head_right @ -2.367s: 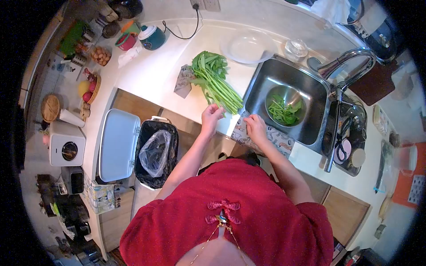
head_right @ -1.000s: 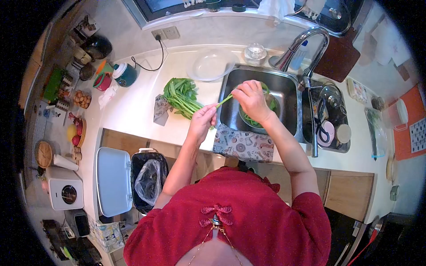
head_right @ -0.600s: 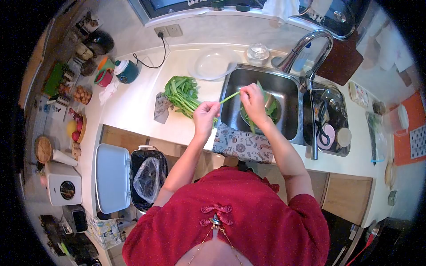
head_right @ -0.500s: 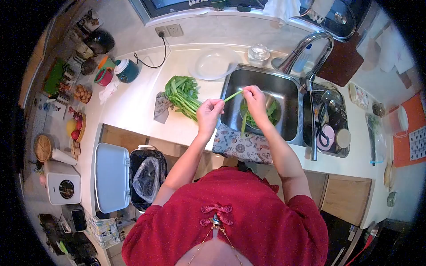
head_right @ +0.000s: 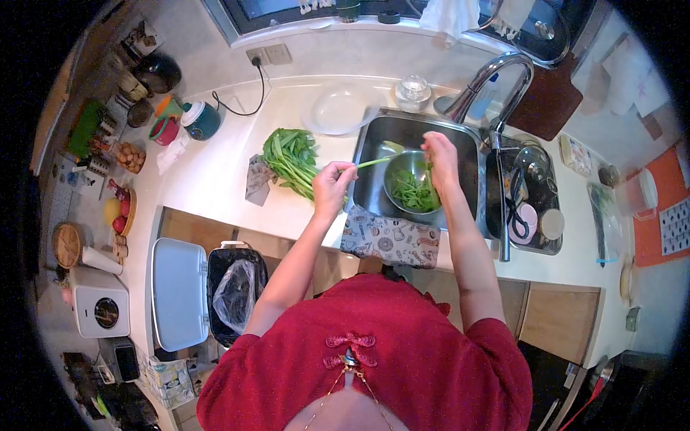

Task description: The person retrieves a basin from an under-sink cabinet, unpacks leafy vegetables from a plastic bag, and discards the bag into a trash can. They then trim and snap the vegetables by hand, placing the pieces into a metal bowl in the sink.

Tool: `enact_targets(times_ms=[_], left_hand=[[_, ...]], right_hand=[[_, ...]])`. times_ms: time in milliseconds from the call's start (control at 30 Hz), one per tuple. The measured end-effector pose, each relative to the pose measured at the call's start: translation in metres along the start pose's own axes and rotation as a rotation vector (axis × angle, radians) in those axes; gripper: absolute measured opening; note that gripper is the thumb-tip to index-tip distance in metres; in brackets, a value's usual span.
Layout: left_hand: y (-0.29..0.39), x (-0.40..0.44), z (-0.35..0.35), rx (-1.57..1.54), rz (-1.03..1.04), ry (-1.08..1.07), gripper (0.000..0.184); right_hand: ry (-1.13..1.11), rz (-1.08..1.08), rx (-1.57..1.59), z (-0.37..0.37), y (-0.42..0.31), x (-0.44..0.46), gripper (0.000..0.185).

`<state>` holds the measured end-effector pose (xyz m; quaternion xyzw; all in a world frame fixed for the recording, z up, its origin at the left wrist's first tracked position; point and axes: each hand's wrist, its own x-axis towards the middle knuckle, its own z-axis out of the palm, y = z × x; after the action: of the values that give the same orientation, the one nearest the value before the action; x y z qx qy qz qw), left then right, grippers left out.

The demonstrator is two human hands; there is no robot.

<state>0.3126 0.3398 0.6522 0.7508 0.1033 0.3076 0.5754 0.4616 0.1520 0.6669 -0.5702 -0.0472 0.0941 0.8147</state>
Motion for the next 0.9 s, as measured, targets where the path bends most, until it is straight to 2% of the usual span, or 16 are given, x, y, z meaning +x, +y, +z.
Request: enact_targets(times_ms=[33,100,133,200,267,333,433,500,533,600,667,733,867,900], left_hand=[[0.001,0.002,0.000,-0.037,-0.050,-0.046,0.009],[0.000,0.007,0.002,-0.086,-0.078,-0.133,0.009],[-0.002,0.009,0.005,-0.087,-0.075,-0.142,0.009],[-0.002,0.014,0.008,-0.074,-0.038,-0.193,0.010],[-0.002,0.017,0.010,-0.053,-0.019,-0.209,0.010],[-0.001,0.020,0.013,-0.035,-0.002,-0.222,0.010],[0.006,0.022,0.020,-0.078,0.004,-0.161,0.016],[0.012,0.021,0.022,-0.296,-0.050,-0.128,0.027],[0.013,0.020,0.022,-0.296,-0.050,-0.127,0.027],[0.014,0.019,0.024,-0.521,-0.139,-0.150,0.032],[0.015,0.017,0.027,-0.584,-0.176,-0.127,0.030],[0.010,0.015,0.029,-0.647,-0.213,-0.103,0.029],[0.004,0.008,0.038,-0.631,-0.194,-0.067,0.025],[0.003,0.006,0.041,-0.623,-0.162,-0.027,0.024]], right_hand=[[0.008,0.002,-0.001,0.003,-0.005,-0.003,0.010],[-0.296,-0.109,-0.194,0.013,-0.012,-0.006,0.012],[-0.288,-0.113,-0.192,0.017,-0.016,-0.008,0.012],[-0.519,-0.113,-0.258,0.025,-0.022,-0.009,0.013],[-0.550,-0.132,-0.310,0.028,-0.014,-0.010,0.013],[-0.678,0.029,-0.331,0.034,-0.008,-0.018,0.013],[-0.707,0.079,-0.346,0.033,-0.002,-0.029,0.014],[-0.693,0.074,-0.414,0.035,0.000,-0.036,0.017],[-0.694,0.075,-0.413,0.035,0.002,-0.037,0.017],[-0.698,0.019,-0.684,0.034,0.005,-0.039,0.019],[-0.663,0.034,-0.655,0.037,0.007,-0.044,0.020],[-0.627,-0.177,-0.762,0.036,0.012,-0.044,0.021],[-0.530,-0.158,-0.655,0.039,0.023,-0.045,0.021],[-0.493,0.037,-0.416,0.040,0.025,-0.044,0.019]])
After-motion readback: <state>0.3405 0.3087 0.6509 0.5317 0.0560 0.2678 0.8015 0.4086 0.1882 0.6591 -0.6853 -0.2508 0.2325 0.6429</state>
